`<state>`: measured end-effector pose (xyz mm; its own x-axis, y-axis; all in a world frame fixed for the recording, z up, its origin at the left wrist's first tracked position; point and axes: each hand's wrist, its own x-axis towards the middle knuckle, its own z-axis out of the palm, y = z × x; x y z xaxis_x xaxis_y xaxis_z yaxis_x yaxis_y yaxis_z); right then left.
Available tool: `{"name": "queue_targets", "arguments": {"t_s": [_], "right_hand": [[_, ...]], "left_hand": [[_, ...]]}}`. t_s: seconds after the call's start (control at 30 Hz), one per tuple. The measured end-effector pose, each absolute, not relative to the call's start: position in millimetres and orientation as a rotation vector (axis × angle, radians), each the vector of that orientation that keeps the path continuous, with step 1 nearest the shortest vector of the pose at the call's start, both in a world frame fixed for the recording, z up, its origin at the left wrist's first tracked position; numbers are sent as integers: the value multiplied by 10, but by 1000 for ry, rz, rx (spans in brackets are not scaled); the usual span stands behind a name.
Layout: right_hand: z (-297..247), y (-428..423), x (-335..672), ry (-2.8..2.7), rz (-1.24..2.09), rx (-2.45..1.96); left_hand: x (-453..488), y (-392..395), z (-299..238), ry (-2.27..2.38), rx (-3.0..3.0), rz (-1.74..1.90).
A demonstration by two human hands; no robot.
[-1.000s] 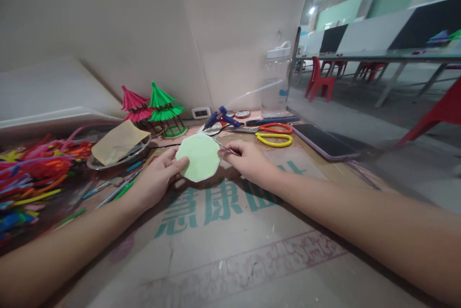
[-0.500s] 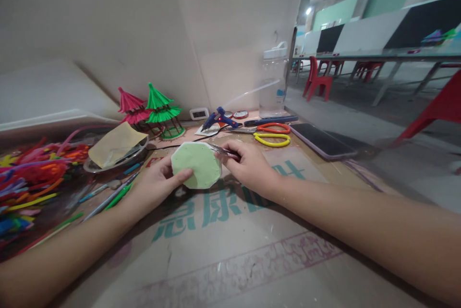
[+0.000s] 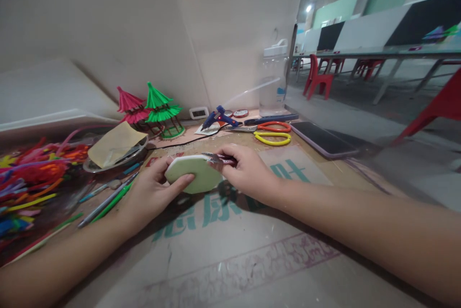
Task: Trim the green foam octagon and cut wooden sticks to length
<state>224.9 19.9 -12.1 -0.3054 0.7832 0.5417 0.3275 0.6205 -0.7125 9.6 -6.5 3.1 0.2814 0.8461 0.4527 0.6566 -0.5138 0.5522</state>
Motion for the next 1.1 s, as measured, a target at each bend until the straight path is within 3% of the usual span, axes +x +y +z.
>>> {"name": "queue_targets", "arguments": {"t_s": [0.13, 0.37, 0.77, 1.1], "right_hand": [[-63, 122, 2216, -1838, 659, -877], [11, 33, 2221, -1916, 449, -765], [-19, 98, 2188, -1752, 885, -847], [31, 53, 2154, -1775, 778, -842]], "left_hand": [[111, -136, 61, 1381, 2476, 1034], [113, -175, 68, 1360, 2566, 963], [158, -140, 92, 1352, 2342, 981], [170, -169, 89, 1344, 2448, 993]]}}
